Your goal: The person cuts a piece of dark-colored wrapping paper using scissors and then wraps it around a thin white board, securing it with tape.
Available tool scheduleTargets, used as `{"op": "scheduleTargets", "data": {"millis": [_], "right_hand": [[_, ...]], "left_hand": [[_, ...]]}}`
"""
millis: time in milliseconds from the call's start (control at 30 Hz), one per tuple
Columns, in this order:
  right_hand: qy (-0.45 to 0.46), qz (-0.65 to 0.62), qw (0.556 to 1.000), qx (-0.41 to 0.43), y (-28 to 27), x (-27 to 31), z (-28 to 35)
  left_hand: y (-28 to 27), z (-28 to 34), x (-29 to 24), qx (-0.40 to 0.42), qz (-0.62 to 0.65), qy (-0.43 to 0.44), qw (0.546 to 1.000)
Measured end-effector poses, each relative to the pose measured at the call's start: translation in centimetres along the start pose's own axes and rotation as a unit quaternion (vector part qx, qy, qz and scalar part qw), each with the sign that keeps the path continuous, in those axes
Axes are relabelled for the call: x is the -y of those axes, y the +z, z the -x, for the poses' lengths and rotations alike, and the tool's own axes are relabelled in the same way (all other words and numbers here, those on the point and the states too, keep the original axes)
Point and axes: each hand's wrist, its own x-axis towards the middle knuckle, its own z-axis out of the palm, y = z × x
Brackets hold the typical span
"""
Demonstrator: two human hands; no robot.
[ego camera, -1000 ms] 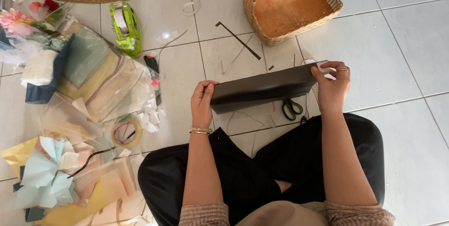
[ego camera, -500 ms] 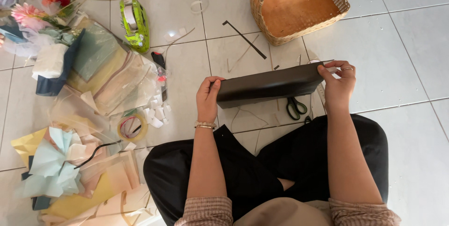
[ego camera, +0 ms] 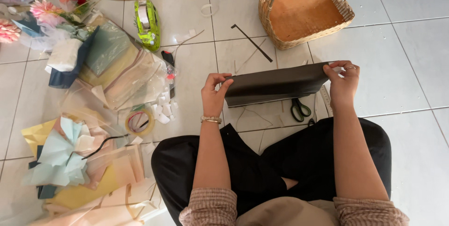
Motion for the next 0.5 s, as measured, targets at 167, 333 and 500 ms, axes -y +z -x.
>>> {"op": "scheduleTargets", "data": {"millis": [167, 333, 500], "right_hand": [[-0.002, 0.011, 1.0, 0.003, -0.2, 0.3, 0.4], [0.003, 0.021, 1.0, 0.002, -0.5, 0.2, 0.4], [-0.004, 0.011, 1.0, 0.017, -0.9, 1.1, 0.5]], "left_hand": [[-0.6, 0.2, 0.7, -0.002, -0.013, 0.023, 1.0], [-1.6, 0.9, 0.5, 0.036, -0.03, 0.028, 0.999], [-1.6, 1.1, 1.5, 0.034, -0.054, 0.017, 0.998]]}}
